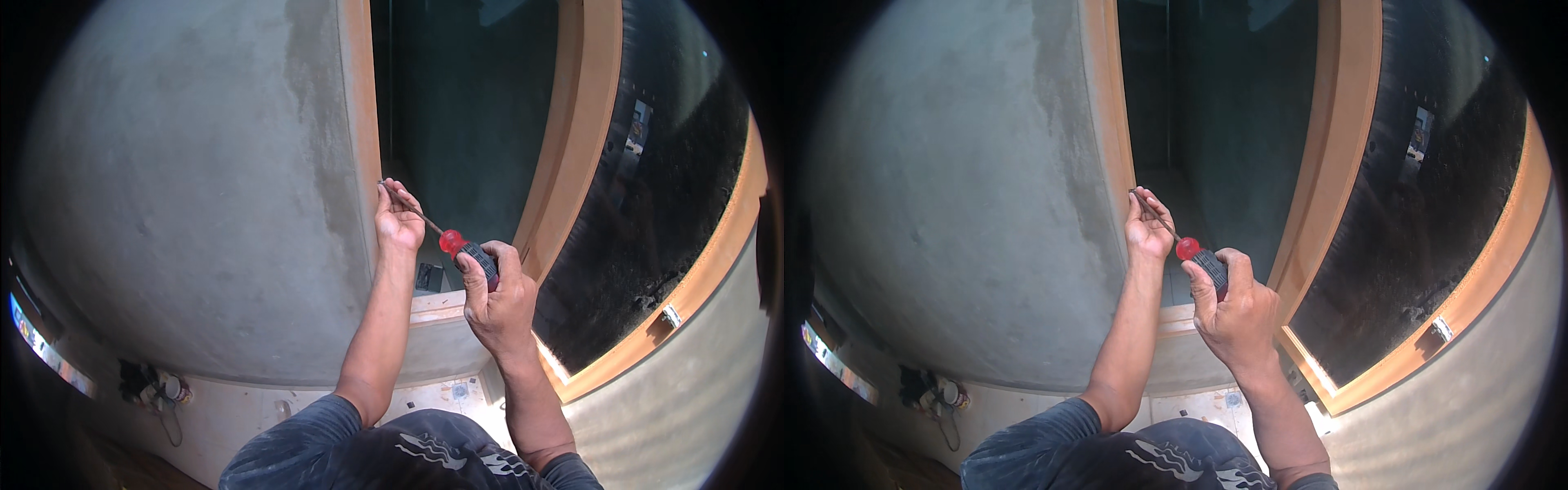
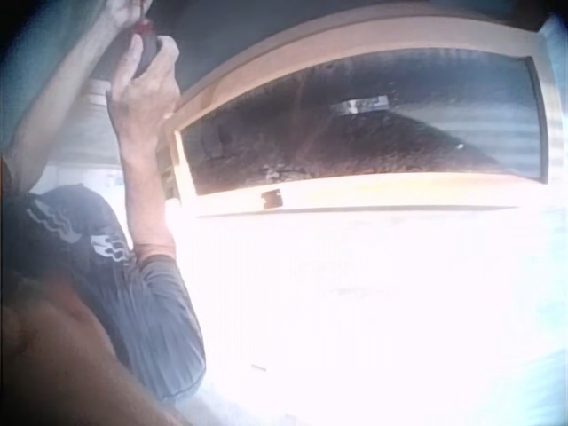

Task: The person uses a power drill to drive screws into a wooden door frame. They then switch to a manual screwdriver to tighten the screws further. Finally, they use a hammer and chisel to carve out a recess in the wood for a door hinge.

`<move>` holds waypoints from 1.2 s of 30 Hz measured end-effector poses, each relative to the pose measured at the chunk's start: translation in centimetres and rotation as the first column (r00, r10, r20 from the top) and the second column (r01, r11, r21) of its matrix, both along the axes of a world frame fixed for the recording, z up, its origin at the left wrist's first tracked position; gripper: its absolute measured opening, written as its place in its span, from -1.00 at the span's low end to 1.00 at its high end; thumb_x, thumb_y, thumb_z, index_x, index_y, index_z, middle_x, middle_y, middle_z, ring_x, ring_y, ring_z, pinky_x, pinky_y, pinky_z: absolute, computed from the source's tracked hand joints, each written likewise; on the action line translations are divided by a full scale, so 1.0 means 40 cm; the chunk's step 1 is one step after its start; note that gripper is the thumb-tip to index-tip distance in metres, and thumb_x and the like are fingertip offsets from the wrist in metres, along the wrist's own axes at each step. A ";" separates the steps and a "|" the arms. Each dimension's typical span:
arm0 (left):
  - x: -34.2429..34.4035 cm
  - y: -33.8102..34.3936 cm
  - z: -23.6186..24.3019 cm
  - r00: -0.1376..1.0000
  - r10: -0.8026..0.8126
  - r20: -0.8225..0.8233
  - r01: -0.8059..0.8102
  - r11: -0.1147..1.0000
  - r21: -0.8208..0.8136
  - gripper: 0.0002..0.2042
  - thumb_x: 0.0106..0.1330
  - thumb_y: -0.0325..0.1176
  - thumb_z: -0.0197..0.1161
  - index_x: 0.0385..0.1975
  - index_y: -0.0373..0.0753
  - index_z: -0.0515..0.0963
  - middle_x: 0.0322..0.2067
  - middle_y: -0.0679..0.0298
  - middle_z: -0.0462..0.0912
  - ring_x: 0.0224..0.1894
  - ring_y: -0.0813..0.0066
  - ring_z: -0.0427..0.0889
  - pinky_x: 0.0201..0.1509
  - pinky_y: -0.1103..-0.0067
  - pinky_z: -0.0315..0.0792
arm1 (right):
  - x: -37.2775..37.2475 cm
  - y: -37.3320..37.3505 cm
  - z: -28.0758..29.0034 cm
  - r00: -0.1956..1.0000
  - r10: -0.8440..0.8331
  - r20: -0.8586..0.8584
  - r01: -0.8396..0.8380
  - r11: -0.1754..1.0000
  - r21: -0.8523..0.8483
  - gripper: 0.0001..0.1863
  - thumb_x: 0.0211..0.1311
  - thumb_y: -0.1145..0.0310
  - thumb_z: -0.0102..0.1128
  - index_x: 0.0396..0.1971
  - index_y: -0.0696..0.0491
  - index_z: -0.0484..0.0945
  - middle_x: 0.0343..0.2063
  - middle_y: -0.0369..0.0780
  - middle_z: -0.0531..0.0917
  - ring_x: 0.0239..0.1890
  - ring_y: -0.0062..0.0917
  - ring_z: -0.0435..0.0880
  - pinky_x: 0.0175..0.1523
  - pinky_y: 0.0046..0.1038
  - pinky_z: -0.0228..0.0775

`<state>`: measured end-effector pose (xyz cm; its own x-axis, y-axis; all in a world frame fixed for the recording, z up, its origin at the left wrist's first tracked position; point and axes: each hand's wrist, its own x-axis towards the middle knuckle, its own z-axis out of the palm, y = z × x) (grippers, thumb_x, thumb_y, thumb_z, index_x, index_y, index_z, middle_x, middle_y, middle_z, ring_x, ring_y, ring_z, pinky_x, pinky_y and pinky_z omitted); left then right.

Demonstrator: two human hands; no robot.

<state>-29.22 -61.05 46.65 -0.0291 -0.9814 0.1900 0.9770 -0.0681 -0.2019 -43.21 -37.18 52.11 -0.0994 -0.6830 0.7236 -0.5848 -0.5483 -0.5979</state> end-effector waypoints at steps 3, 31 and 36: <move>-0.002 0.000 -0.002 1.000 0.006 0.018 -0.006 1.000 0.007 -0.86 0.51 -0.32 0.28 -0.18 -0.25 0.67 -0.22 0.29 0.80 -0.16 0.45 0.78 -0.15 0.55 0.75 | -0.001 -0.025 0.012 0.994 -0.072 -0.079 0.041 0.940 -0.338 -0.62 0.28 0.37 0.42 -0.01 0.17 0.50 -0.33 -0.02 0.65 -0.39 -0.24 0.74 -0.34 -0.32 0.55; 0.020 -0.033 -0.032 0.962 -0.260 -0.079 0.221 0.917 -0.332 -0.83 0.59 -0.45 0.08 -0.14 -0.35 0.62 -0.24 0.22 0.68 -0.20 0.44 0.71 -0.07 0.54 0.73 | -0.242 0.112 -0.293 0.386 0.208 0.899 -0.563 0.825 0.051 -0.44 0.46 0.23 0.33 0.29 0.23 0.44 -0.22 -0.15 0.70 -0.27 -0.53 0.71 -0.08 -0.46 0.60; 0.015 -0.033 -0.041 0.988 -0.144 0.052 0.152 0.949 -0.276 -0.89 0.53 -0.47 0.17 -0.16 -0.35 0.62 -0.27 0.23 0.64 -0.23 0.47 0.68 -0.10 0.58 0.73 | -0.255 0.119 -0.366 0.331 0.126 0.935 -0.641 0.758 0.125 -0.61 0.29 0.57 0.28 0.09 0.16 0.44 -0.25 -0.12 0.67 -0.23 -0.41 0.75 -0.10 -0.36 0.65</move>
<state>-28.64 -62.35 44.99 -0.1803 -0.8736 0.4521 0.9572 -0.2617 -0.1239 -53.41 -32.41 37.46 -0.0965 -0.9934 0.0622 0.5715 -0.1064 -0.8137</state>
